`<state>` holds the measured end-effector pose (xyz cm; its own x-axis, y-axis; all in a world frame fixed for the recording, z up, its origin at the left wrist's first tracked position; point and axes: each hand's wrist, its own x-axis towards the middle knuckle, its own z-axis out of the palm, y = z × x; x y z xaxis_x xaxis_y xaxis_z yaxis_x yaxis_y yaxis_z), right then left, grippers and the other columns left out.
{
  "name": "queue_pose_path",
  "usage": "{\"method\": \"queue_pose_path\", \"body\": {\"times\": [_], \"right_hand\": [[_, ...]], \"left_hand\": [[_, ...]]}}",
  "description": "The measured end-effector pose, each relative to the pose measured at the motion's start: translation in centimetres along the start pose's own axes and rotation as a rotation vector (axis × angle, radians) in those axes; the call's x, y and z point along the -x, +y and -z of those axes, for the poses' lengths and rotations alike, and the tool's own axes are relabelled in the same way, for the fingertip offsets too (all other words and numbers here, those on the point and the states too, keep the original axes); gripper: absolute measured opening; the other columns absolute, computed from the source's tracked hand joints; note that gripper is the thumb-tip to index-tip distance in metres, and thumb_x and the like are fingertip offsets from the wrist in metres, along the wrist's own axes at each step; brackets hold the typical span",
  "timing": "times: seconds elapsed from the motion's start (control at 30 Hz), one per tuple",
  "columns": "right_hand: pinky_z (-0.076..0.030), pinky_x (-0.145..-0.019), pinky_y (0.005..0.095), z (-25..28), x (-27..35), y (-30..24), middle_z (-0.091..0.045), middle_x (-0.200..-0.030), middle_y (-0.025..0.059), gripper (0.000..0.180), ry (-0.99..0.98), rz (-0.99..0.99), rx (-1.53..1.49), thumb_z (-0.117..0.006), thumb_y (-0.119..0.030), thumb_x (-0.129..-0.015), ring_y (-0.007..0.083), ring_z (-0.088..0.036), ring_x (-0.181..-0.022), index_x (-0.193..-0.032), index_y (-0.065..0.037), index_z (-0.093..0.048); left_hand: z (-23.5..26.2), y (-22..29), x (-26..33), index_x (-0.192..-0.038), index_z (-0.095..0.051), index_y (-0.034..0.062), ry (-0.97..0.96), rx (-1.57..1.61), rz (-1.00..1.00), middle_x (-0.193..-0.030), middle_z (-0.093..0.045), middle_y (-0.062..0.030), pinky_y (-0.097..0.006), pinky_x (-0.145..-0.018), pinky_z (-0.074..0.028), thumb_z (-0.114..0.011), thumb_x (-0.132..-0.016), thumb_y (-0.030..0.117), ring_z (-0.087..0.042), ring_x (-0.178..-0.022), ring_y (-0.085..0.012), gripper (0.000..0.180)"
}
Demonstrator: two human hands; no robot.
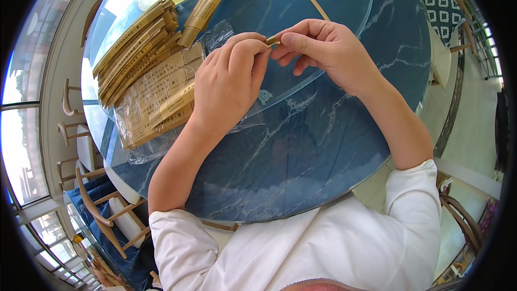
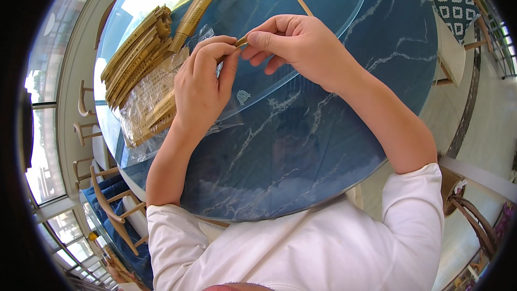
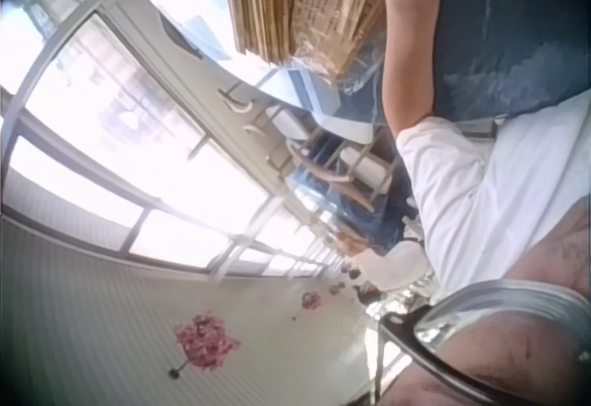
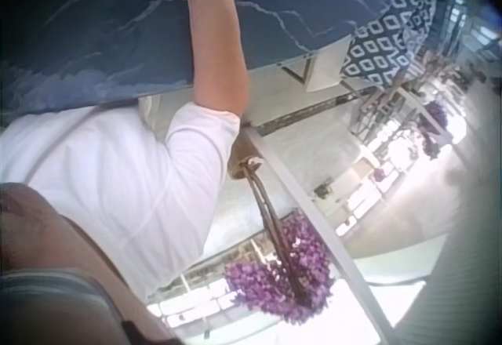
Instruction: The person repeatedly picks up thin bamboo strips and small rectangular bamboo pieces from a table, aligns them, and inserts the strips into the pieces. The assembled units are placed into a plastic bag on the table.
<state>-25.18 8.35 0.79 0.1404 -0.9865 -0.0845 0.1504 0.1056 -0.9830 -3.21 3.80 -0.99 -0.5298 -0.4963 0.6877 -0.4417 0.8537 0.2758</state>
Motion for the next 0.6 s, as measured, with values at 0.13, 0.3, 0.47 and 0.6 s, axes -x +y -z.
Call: {"method": "queue_pose_path", "body": {"times": [0.13, 0.3, 0.47, 0.6], "right_hand": [[-0.061, -0.077, 0.0279, 0.6, -0.2, 0.6, -0.079, -0.104, 0.012, 0.03, -0.055, -0.047, -0.201, -0.071, -0.027, -0.106, 0.0156, -0.075, -0.088, -0.117, 0.001, -0.073], [-0.059, -0.073, 0.0282, 1.0, -0.1, -1.2, -0.078, -0.099, 0.0088, 0.027, -0.142, -0.077, -0.123, -0.071, -0.024, -0.105, 0.0137, -0.072, -0.082, -0.116, 0.0, -0.074], [-0.053, -0.07, 0.0377, 2.3, 1.8, -4.0, -0.071, -0.086, 0.0114, 0.026, 0.342, 0.276, 1.082, -0.075, -0.027, -0.099, 0.0218, -0.065, -0.074, -0.099, -0.001, -0.072], [-0.054, -0.074, 0.0425, 4.0, 2.2, -4.2, -0.071, -0.084, 0.013, 0.035, 0.378, -0.032, 1.436, -0.073, -0.034, -0.099, 0.0304, -0.067, -0.077, -0.09, 0.0, -0.066]], "left_hand": [[0.2, 0.1, -0.3, -0.107, -0.062, 0.0103, 0.023, 0.01, -0.03, -0.106, -0.074, -0.0007, -0.035, -0.075, -0.058, -0.078, -0.095, 0.008, -0.072, -0.084, -0.0236, 0.02], [0.7, 0.1, -0.4, -0.105, -0.062, 0.01, 0.029, 0.025, 0.018, -0.104, -0.074, -0.0007, -0.034, -0.074, -0.057, -0.078, -0.095, 0.009, -0.072, -0.083, -0.0238, 0.019], [1.6, -0.2, -1.2, -0.107, -0.065, 0.008, -0.057, -0.055, 0.072, -0.096, -0.076, -0.0069, -0.037, -0.073, -0.057, -0.075, -0.099, 0.01, -0.075, -0.083, -0.028, 0.013], [3.1, -0.3, -1.9, -0.107, -0.066, 0.0062, -0.184, -0.049, 0.195, -0.095, -0.075, -0.009, -0.036, -0.073, -0.057, -0.073, -0.101, 0.014, -0.075, -0.083, -0.0277, 0.012]]}}
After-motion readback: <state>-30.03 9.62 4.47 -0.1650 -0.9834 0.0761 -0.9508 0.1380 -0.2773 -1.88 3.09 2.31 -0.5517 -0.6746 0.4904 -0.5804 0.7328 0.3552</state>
